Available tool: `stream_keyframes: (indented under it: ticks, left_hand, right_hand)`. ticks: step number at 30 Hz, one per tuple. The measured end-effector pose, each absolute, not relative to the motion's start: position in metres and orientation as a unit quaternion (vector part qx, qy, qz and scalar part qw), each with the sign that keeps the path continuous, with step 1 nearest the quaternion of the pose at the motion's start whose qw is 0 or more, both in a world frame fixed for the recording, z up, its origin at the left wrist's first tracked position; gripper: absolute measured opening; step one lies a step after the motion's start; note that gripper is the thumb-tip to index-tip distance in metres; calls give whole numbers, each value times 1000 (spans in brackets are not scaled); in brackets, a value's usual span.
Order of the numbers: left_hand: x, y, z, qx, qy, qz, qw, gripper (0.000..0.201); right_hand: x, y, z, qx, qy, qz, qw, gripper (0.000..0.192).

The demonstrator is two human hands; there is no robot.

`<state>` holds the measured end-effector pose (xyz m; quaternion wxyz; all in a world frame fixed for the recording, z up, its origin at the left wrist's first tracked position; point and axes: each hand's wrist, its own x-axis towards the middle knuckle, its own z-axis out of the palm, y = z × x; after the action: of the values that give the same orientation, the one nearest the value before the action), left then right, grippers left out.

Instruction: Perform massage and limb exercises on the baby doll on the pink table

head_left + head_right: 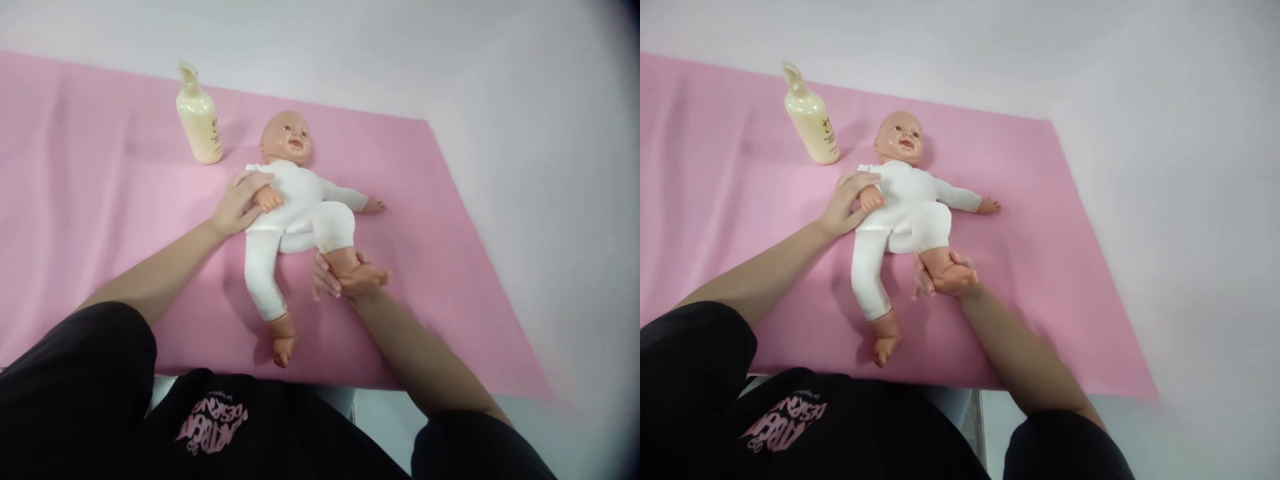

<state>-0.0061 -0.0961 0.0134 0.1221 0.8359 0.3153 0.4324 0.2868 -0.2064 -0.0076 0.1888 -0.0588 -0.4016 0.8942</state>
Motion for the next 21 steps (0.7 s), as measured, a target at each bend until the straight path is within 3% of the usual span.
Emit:
stream_keyframes:
  ticks: [3, 5, 17, 21]
  left_hand:
    - [-3, -99, 18, 881, 272, 376, 95, 58]
    - [-3, -98, 17, 891, 262, 361, 86, 54]
    - [-1, -98, 16, 896, 253, 356, 85, 51]
    - [-2, -100, 15, 872, 258, 405, 98, 56]
  right_hand:
    - [287, -205, 4, -88, -328, 887, 314, 49]
    - [286, -207, 12, -142, -299, 880, 341, 44]
    - [283, -208, 14, -163, -299, 873, 347, 42]
    - [285, -209, 12, -93, -308, 893, 315, 44]
